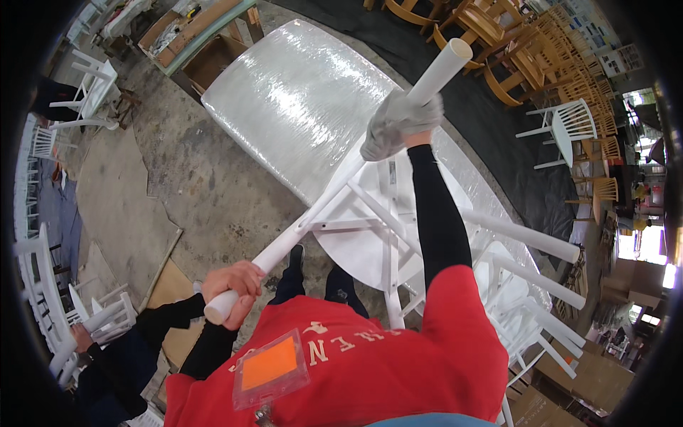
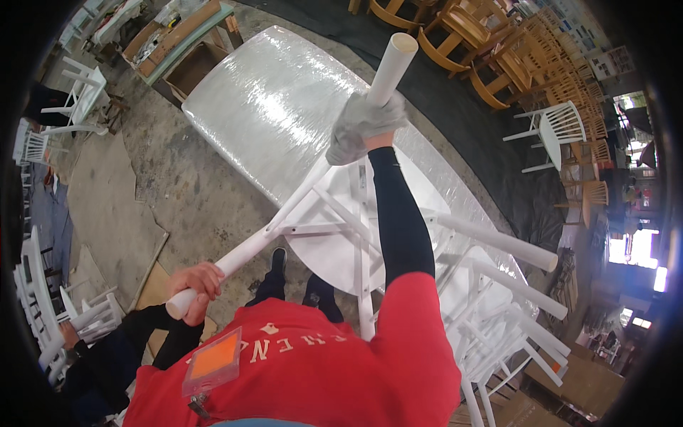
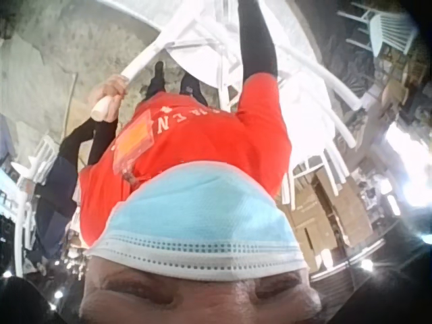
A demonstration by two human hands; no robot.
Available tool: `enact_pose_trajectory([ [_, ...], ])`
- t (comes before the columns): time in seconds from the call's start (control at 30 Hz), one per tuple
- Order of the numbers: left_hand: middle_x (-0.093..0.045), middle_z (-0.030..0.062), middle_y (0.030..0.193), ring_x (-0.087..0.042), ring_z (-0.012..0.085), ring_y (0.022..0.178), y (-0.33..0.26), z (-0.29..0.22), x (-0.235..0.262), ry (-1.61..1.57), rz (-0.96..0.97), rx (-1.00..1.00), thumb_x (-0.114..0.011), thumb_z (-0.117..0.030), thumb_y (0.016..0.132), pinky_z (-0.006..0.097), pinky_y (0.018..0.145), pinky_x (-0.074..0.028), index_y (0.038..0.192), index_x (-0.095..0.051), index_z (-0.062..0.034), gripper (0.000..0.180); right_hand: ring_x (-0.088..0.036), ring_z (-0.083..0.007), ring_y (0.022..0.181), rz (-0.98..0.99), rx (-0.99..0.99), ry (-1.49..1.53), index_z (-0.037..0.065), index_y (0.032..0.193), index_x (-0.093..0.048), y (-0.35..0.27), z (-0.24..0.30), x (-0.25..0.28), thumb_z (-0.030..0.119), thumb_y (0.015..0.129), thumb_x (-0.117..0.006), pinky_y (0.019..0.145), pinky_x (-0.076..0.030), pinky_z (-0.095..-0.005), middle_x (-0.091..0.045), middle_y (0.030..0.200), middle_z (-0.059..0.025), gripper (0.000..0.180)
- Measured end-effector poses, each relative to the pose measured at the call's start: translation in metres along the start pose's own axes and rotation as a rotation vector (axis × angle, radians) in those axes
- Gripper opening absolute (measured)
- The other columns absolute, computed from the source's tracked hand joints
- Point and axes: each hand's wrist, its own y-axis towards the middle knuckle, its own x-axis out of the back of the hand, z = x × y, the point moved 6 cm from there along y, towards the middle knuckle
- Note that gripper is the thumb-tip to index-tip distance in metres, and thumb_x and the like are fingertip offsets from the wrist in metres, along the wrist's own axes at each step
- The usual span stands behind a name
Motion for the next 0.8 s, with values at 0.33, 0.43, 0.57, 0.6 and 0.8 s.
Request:
enact_pose_trajectory([
  [0.33,-0.058,0.0052,0.062,-0.059,0.0216,0.057,0.014,-0.005,-0.003,-0.023,0.061,-0.003,-0.067,-0.015,0.085,0.043,0.076,-0.051,0.069,-0.05,-0.0081,0.024,-0.058,-0.036,0.117,-0.185,-0.027,0.038,-0.001,0.125,-0.055,-0.027,-0.051,-0.01,0.033,0.082,-0.071,0.099,-0.045,-0.0436,-0.063,0.119,-0.0192,0.057],
  [0.43,-0.058,0.0059,0.062,-0.058,0.022,0.057,0.002,-0.008,-0.002,0.0,0.047,0.005,-0.066,-0.012,0.085,0.044,0.076,-0.051,0.07,-0.049,-0.0079,0.022,-0.068,-0.0275,0.087,0.203,-0.431,0.071,-0.002,0.114,-0.057,-0.049,-0.061,-0.045,0.03,0.088,-0.067,0.076,-0.053,-0.0364,-0.069,0.098,-0.0142,0.043],
  [0.57,-0.058,0.0068,0.062,-0.058,0.0223,0.058,0.003,-0.004,0.0,-0.017,0.061,-0.033,-0.065,-0.009,0.083,0.044,0.076,-0.051,0.071,-0.048,-0.0074,0.021,-0.068,-0.025,0.094,0.279,-0.747,0.446,0.002,0.105,-0.065,-0.077,-0.064,-0.061,0.028,0.093,-0.059,0.081,-0.053,-0.0377,-0.07,0.101,-0.0154,0.029],
  [0.6,-0.058,0.0068,0.063,-0.058,0.0223,0.058,0.002,-0.004,0.0,-0.026,0.055,-0.034,-0.065,-0.008,0.083,0.044,0.076,-0.051,0.071,-0.048,-0.0073,0.021,-0.067,-0.0256,0.1,0.332,-0.716,0.377,0.003,0.106,-0.066,-0.086,-0.062,-0.063,0.028,0.094,-0.057,0.085,-0.052,-0.0387,-0.069,0.106,-0.0172,0.029],
  [0.8,-0.06,0.0059,0.066,-0.06,0.0208,0.061,0.006,-0.002,-0.001,-0.018,0.111,-0.075,-0.062,0.0,0.081,0.042,0.076,-0.052,0.073,-0.05,-0.0065,0.016,-0.061,-0.0371,0.112,0.616,-0.167,-0.643,0.003,0.12,-0.06,-0.172,-0.013,-0.061,0.032,0.095,-0.053,0.095,-0.049,-0.041,-0.056,0.13,-0.0253,0.039],
])
